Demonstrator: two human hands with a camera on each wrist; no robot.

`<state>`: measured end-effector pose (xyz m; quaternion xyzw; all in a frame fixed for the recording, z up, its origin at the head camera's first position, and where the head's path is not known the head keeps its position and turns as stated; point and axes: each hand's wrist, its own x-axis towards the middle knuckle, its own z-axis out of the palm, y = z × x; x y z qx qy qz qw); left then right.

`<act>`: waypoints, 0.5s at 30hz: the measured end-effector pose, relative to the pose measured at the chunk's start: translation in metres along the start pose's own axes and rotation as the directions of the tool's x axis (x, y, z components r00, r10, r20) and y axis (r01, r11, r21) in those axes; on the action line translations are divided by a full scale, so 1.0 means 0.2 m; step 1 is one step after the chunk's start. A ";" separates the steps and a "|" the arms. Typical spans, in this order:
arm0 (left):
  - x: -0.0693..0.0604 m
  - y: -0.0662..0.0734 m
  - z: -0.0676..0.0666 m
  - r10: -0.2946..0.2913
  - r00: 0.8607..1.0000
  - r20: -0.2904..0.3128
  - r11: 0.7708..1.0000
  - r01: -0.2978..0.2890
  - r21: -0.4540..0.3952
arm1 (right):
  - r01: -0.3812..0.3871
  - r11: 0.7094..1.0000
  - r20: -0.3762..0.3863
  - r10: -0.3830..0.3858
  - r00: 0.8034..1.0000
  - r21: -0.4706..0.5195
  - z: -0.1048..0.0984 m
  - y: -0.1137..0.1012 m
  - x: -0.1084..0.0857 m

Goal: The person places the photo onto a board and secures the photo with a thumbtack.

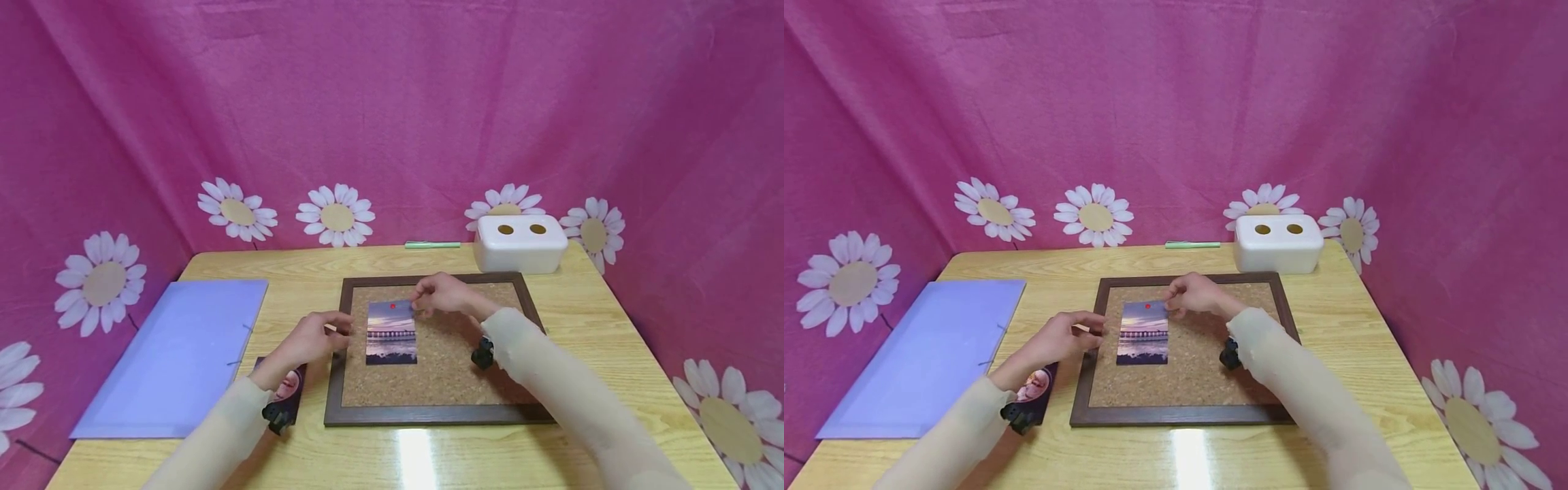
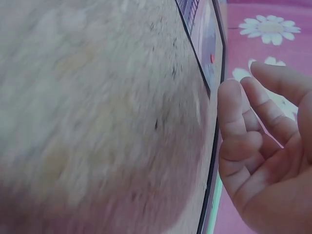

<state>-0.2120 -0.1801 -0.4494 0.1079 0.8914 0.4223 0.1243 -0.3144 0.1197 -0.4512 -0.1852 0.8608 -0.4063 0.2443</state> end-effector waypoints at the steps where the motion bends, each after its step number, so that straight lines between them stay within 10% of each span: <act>1: -0.01 0.00 -0.01 -0.008 1.000 -0.010 1.000 0.008 0.006 | 0.000 1.000 0.002 0.000 1.000 0.004 -0.01 0.01 -0.01; 15: -0.11 -0.07 -0.17 -0.096 0.992 -0.082 0.995 0.095 -0.019 | -0.005 1.000 -0.017 0.005 1.000 0.020 -0.18 0.15 -0.21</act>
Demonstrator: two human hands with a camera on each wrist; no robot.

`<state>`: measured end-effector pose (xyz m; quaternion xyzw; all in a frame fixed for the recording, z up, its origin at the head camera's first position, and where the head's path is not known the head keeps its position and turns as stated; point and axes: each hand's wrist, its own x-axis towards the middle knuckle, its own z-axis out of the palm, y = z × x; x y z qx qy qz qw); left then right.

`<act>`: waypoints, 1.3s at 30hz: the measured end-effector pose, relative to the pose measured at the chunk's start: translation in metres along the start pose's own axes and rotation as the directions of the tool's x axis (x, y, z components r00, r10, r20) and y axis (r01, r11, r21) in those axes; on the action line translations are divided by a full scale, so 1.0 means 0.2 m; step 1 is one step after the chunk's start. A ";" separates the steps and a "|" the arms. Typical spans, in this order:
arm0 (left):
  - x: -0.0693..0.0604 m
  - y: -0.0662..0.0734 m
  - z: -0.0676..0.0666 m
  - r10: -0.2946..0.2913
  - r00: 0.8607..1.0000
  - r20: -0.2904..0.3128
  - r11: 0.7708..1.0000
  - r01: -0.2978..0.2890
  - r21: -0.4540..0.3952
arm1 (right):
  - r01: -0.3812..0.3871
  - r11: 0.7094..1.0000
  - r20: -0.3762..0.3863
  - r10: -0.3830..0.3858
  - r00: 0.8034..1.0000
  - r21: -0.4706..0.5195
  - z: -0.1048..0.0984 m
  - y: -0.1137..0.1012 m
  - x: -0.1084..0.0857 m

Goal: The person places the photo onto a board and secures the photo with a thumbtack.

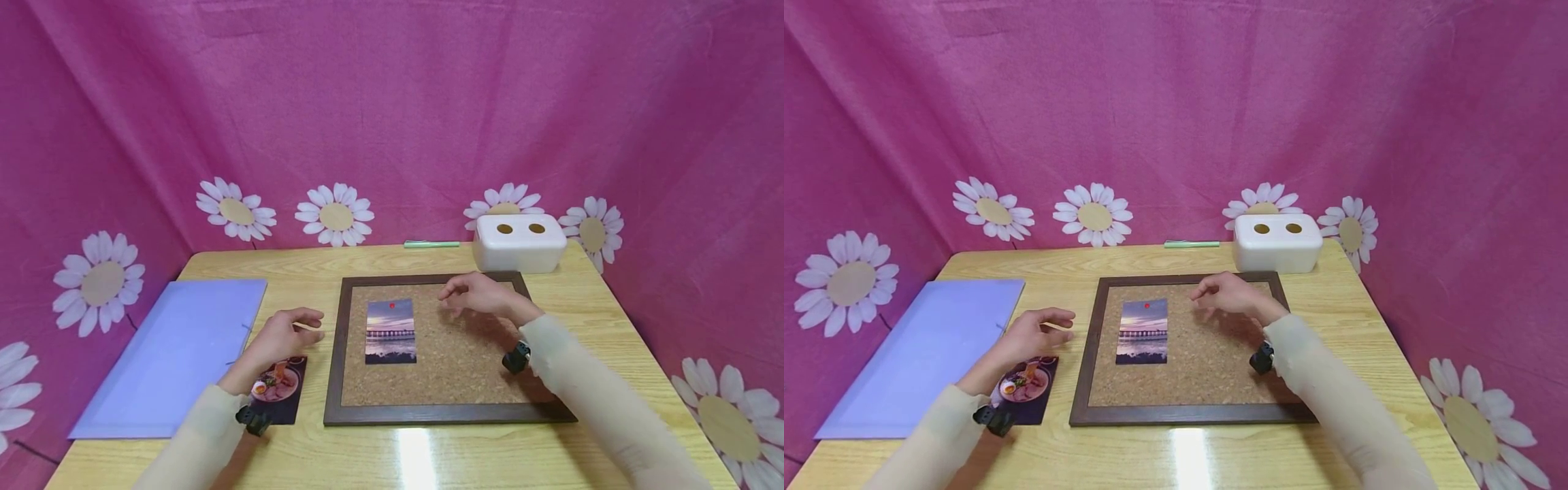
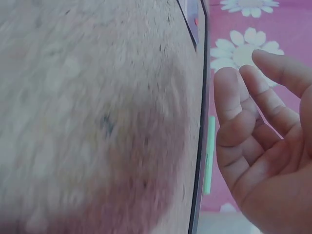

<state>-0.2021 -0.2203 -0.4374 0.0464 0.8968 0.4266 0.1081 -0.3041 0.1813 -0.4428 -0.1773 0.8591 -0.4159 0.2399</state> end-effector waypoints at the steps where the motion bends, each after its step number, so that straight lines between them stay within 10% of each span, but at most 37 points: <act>1: -0.01 -0.01 -0.02 0.001 1.000 0.000 1.000 -0.001 -0.002 | -0.008 1.000 -0.002 0.008 1.000 0.001 -0.01 0.01 -0.01; 12: -0.07 -0.17 -0.17 0.001 1.000 -0.025 0.999 0.000 0.040 | -0.029 0.995 -0.044 0.033 0.998 0.099 -0.12 0.13 -0.13; 39: -0.14 -0.28 -0.21 -0.129 0.990 -0.059 0.984 0.135 0.118 | -0.079 0.984 -0.119 0.099 0.988 0.158 -0.35 0.46 -0.38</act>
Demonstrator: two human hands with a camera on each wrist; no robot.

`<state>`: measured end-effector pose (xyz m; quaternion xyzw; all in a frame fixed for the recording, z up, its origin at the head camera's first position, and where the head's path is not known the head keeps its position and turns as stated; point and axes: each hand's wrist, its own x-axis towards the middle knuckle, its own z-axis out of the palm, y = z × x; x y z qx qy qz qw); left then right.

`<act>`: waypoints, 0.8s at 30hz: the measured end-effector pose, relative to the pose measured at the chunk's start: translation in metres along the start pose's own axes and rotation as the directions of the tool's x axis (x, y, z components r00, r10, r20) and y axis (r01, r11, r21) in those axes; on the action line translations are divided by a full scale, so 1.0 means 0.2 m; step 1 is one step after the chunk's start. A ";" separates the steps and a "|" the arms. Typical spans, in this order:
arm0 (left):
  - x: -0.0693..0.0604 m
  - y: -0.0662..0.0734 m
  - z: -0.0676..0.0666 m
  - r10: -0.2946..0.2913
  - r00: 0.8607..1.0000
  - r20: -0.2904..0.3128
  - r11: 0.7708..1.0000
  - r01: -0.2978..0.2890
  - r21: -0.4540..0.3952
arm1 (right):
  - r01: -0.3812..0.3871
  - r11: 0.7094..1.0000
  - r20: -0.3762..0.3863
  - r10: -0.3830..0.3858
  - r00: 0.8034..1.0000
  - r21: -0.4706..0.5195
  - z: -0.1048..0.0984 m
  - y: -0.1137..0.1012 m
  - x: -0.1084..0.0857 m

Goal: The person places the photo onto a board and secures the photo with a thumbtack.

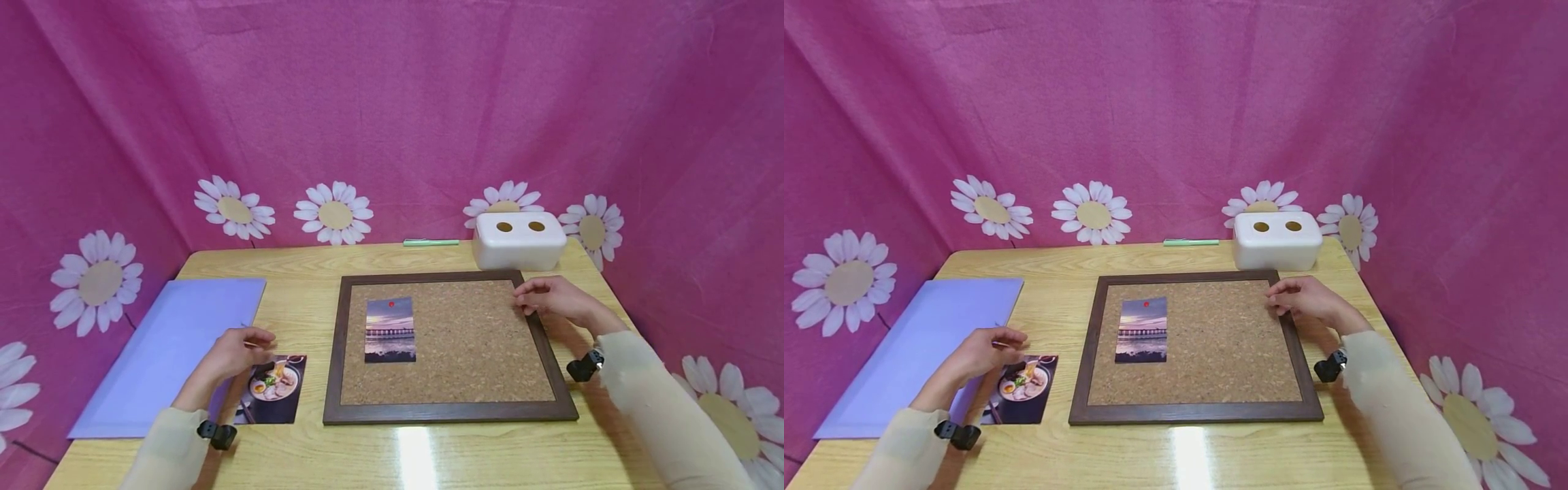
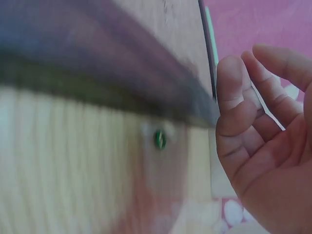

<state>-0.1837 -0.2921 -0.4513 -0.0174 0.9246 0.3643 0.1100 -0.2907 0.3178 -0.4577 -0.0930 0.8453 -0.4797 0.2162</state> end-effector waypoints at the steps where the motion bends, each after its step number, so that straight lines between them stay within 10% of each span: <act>1: 0.00 0.00 0.00 0.004 1.000 0.001 1.000 -0.004 0.000 | -0.007 1.000 -0.001 0.007 1.000 0.009 -0.01 0.02 -0.01; 24: -0.01 -0.03 0.05 0.042 0.998 0.036 0.998 -0.040 -0.057 | -0.071 0.997 0.026 0.072 0.997 -0.036 -0.10 0.21 -0.13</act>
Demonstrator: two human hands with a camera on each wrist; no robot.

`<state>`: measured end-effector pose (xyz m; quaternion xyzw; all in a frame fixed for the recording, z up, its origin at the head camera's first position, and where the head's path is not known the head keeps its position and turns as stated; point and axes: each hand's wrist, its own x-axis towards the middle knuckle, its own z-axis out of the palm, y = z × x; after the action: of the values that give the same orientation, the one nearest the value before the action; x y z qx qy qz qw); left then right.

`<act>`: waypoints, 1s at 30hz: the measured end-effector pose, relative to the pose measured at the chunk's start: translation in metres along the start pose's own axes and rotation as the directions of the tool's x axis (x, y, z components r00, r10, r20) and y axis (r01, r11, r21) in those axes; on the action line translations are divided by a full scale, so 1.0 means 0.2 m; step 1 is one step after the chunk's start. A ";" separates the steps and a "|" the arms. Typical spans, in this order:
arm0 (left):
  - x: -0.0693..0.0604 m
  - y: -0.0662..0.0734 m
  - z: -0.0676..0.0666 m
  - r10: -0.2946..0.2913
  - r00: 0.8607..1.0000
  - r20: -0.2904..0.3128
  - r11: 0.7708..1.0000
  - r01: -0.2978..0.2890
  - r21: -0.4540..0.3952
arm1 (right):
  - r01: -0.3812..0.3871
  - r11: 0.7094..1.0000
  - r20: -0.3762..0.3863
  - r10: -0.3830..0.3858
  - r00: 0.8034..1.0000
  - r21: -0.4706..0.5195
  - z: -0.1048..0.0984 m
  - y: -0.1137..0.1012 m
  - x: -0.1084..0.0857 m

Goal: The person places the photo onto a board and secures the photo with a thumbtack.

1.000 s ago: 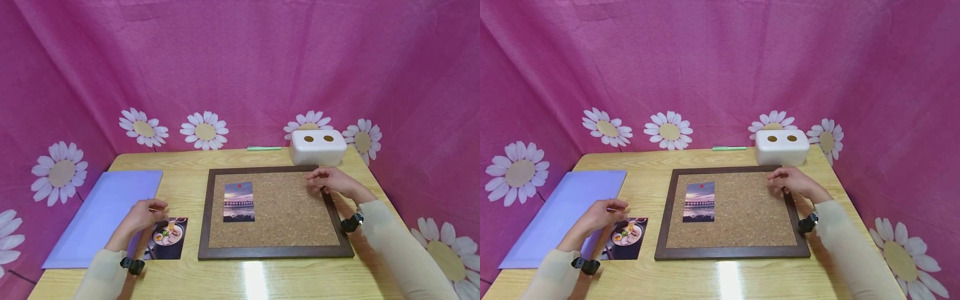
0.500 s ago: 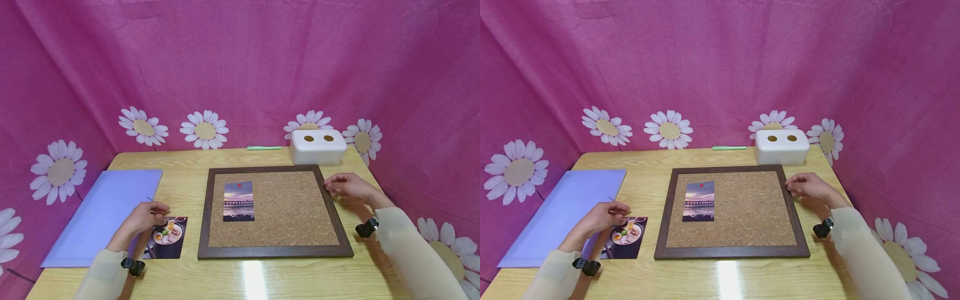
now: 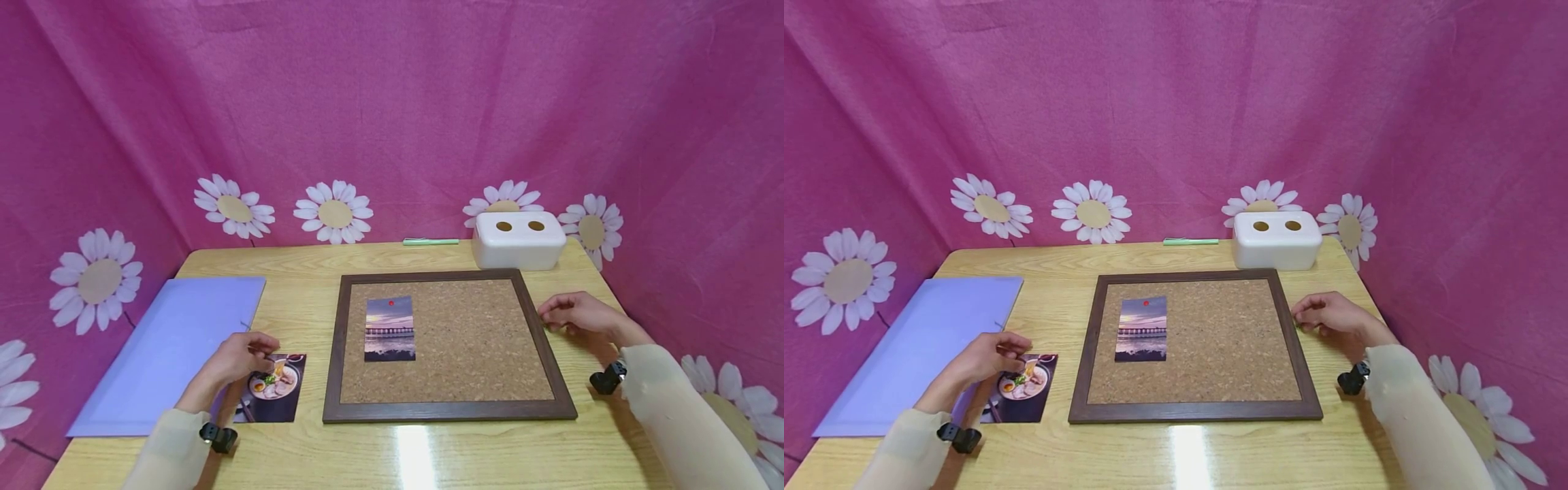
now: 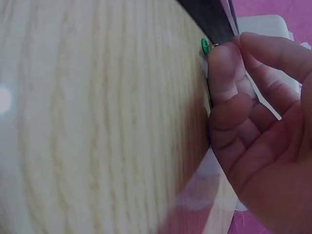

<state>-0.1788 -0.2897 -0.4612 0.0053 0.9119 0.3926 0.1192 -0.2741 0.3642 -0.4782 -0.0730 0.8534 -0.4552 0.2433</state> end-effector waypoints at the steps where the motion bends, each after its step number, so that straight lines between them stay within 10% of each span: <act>1: 0.00 0.00 0.00 0.007 1.000 0.003 1.000 -0.007 0.002 | -0.006 1.000 0.002 0.006 1.000 -0.003 0.00 0.00 0.00; 30: 0.01 -0.01 0.01 0.003 0.999 -0.037 0.985 0.004 0.170 | -0.038 0.998 0.014 0.038 0.999 -0.052 0.01 0.03 0.00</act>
<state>-0.1790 -0.2889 -0.4647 0.0080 0.9442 0.3133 0.1016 -0.2729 0.3658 -0.4835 -0.0664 0.8641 -0.4279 0.2565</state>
